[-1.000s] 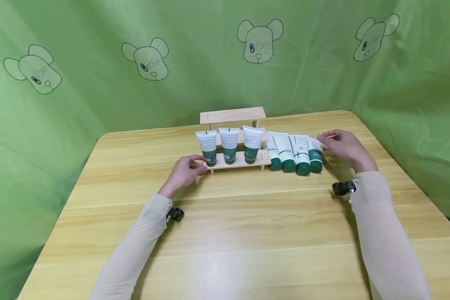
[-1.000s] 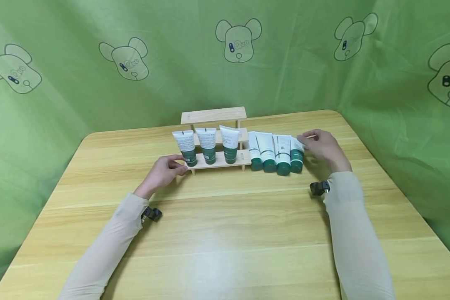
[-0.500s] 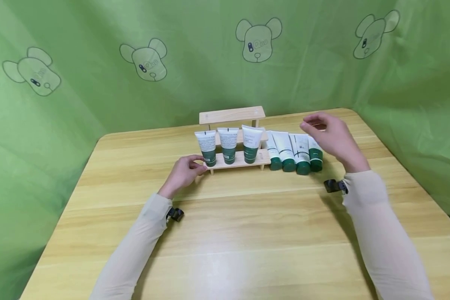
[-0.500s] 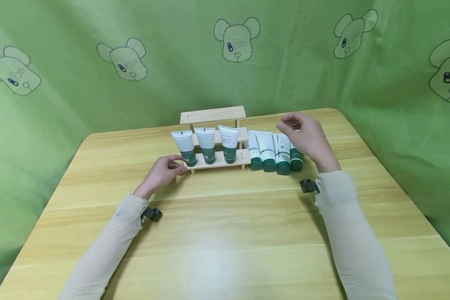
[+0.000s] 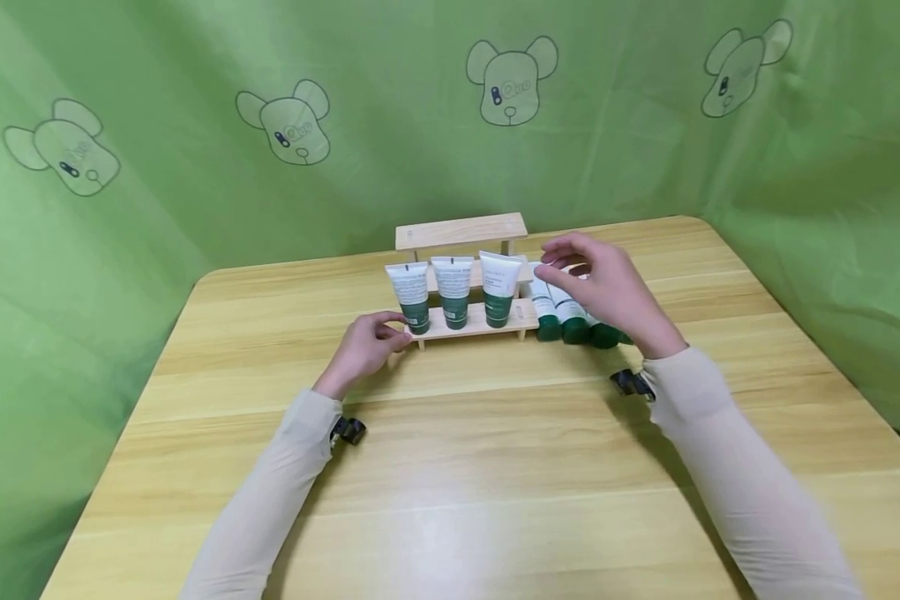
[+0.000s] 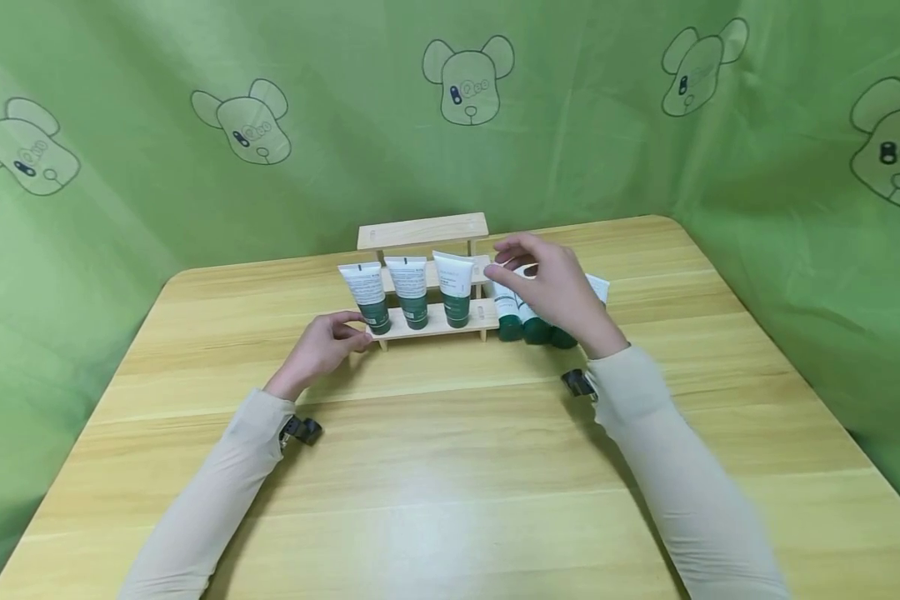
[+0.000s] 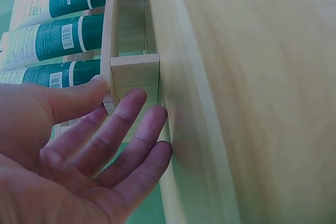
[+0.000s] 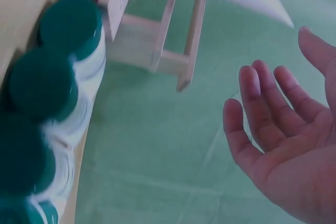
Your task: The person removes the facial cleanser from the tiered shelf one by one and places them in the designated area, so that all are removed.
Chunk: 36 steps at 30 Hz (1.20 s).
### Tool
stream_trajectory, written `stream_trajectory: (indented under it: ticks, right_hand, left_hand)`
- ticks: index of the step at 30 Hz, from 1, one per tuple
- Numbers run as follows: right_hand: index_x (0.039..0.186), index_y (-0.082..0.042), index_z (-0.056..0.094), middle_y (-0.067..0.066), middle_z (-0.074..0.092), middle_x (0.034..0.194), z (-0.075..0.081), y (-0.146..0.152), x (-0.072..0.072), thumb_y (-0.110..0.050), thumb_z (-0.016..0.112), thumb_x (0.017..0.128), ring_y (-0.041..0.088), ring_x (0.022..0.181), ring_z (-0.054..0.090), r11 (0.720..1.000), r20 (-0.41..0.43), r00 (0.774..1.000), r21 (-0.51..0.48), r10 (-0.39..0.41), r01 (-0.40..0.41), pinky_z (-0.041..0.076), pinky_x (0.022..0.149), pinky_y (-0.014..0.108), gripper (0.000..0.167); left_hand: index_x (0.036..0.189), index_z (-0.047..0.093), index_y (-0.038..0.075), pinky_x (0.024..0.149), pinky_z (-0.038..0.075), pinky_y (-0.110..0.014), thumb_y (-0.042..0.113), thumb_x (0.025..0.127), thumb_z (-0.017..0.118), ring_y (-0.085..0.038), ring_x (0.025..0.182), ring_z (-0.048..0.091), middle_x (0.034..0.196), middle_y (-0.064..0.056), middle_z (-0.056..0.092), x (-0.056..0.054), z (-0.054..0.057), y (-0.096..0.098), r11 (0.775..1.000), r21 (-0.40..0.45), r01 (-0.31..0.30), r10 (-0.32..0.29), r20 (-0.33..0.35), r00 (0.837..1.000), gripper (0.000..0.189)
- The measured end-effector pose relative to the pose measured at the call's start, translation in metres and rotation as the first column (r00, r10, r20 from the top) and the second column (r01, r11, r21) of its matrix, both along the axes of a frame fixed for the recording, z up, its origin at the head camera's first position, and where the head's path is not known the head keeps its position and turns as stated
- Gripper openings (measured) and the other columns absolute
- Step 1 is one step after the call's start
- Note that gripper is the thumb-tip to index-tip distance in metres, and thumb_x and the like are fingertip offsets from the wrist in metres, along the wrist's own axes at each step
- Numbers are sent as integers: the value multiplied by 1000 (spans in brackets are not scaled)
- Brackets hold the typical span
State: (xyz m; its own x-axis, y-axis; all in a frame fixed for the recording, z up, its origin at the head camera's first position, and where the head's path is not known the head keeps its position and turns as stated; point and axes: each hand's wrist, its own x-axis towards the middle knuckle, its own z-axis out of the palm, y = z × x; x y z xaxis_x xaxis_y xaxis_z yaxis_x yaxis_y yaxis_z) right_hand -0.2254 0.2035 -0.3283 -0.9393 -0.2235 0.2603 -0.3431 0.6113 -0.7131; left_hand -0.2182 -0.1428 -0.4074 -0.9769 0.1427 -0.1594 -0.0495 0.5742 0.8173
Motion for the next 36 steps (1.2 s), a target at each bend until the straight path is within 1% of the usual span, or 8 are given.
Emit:
stream_trajectory:
  ticks: [4,7,11,16,22,27,32,36]
  right_hand:
    - [129,-6,64,10,70,118,-3,-13,-2,-37,72,97,22,106,65,999,4,999,-10,36,-36,53,97,44,46]
    - [130,-7,64,11,71,116,-5,-21,-3,-36,74,96,23,105,66,999,21,999,-16,49,-49,53,96,44,46]
    - [130,-7,64,12,71,114,-8,-30,-5,-33,75,95,25,104,67,999,41,998,-21,48,-47,54,95,45,45]
    - [133,-4,61,16,70,117,-14,-37,-7,-28,74,96,31,107,67,999,57,998,-35,38,-37,55,95,48,45]
    - [134,-5,60,18,69,118,-20,-41,-8,-27,71,98,35,111,67,1000,46,999,-18,8,-7,54,95,50,44]
    - [131,-7,61,16,68,116,-17,-41,-4,-26,69,100,35,112,68,1000,34,999,5,9,-9,55,94,52,38]
    - [125,-7,62,15,68,114,-9,-35,3,-29,68,100,36,114,67,999,39,999,33,0,-1,56,92,53,33]
    - [121,-7,64,16,69,112,-4,-29,7,-28,68,100,37,112,68,999,20,1000,36,-16,15,56,91,54,30]
  left_hand:
    - [138,62,10,81,57,-35,21,98,70,-29,102,71,115,-15,74,-2,-2,0,1000,2,6,-6,-1,1000,42]
    - [137,63,10,79,57,-34,21,98,70,-29,101,71,114,-15,74,-2,-2,0,1000,0,6,-6,-6,1000,41]
    - [137,63,11,79,56,-34,22,98,71,-28,100,71,113,-14,75,-2,-1,1,1000,-1,2,-2,-9,1000,41]
    - [136,64,11,79,56,-34,21,98,71,-28,99,71,113,-15,74,-3,-1,0,1000,-2,3,-3,-10,1000,40]
    - [136,64,11,77,56,-32,21,98,71,-27,98,71,113,-14,75,-3,-1,0,1000,-6,5,-5,-10,1000,40]
    - [136,64,11,76,55,-32,21,98,71,-27,97,71,112,-14,75,-2,-1,0,1000,-10,9,-9,-17,1000,40]
    - [136,63,11,76,55,-31,21,98,70,-27,96,71,112,-14,75,-2,-1,0,1000,-15,14,-15,-21,1000,40]
    - [136,64,10,74,55,-31,21,98,70,-27,95,71,111,-14,75,-2,-2,0,1000,-12,12,-12,-20,1000,40]
